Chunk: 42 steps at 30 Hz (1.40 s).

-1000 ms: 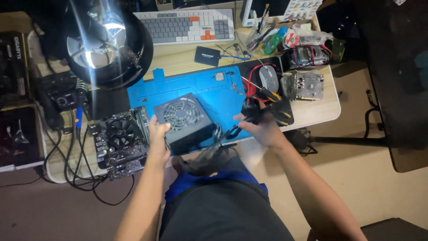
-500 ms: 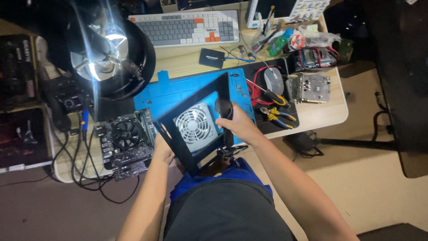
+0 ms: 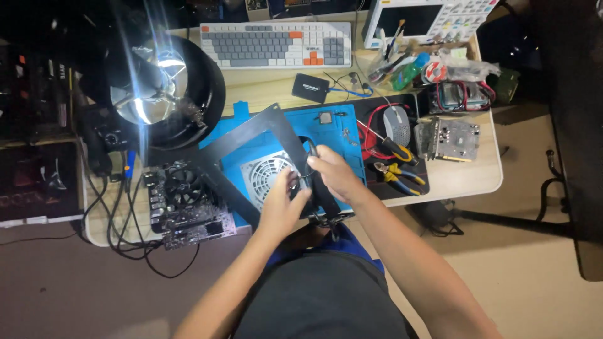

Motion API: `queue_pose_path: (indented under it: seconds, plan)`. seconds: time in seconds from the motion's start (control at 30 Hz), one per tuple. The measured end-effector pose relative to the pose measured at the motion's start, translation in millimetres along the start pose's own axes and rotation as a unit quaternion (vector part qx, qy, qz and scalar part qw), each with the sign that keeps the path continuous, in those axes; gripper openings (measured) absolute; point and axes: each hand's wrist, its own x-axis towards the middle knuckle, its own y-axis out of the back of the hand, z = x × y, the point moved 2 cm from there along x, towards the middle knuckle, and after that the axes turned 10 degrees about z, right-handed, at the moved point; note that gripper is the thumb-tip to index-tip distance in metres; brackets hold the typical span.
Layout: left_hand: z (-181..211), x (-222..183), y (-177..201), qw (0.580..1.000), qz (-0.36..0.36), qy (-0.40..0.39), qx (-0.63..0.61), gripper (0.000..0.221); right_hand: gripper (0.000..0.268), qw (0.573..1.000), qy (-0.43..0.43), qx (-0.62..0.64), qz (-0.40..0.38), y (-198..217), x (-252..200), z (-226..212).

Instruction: Disassembling a computer power supply unit by cutting zip ties, cleaning it with an electric blower, and removing screws.

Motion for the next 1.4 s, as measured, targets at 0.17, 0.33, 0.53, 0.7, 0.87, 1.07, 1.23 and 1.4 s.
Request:
queue_pose_path:
  seconds: [0.17, 0.33, 0.53, 0.7, 0.87, 1.07, 1.23, 1.4]
  plan:
    - [-88, 41, -47, 0.995, 0.035, 0.082, 0.052, 0.017, 0.027, 0.931, 0.117, -0.343, 0.041, 20, -29, -53]
    - [-115, 54, -51, 0.995, 0.017, 0.078, -0.056, 0.010, 0.025, 0.747, 0.349, -0.542, 0.161, 132, -46, -39]
    - [-73, 41, -41, 0.974, 0.001, 0.104, -0.200, 0.031, 0.075, 0.611, 0.106, -0.772, 0.141, 204, -58, 8]
    - [-82, 41, -36, 0.969, -0.006, 0.106, -0.225, 0.044, 0.046, 0.627, 0.054, -0.766, 0.132, 242, -35, 34]
    - [-79, 40, -38, 0.955, -0.008, 0.113, -0.272, 0.051, 0.047, 0.667, 0.060, -0.733, 0.117, 241, -62, 28]
    - [-74, 39, -39, 0.946, -0.001, 0.137, -0.294, 0.049, 0.029, 0.976, -0.141, -0.134, 0.102, 116, -158, -39]
    - [-61, 31, -35, 0.953, 0.002, 0.144, -0.266, 0.045, 0.037, 0.977, -0.191, -0.093, -0.006, 51, -171, -60]
    - [-50, 23, -33, 0.980, -0.008, 0.105, -0.167, 0.038, 0.047, 0.959, -0.218, -0.179, -0.004, 20, -168, -93]
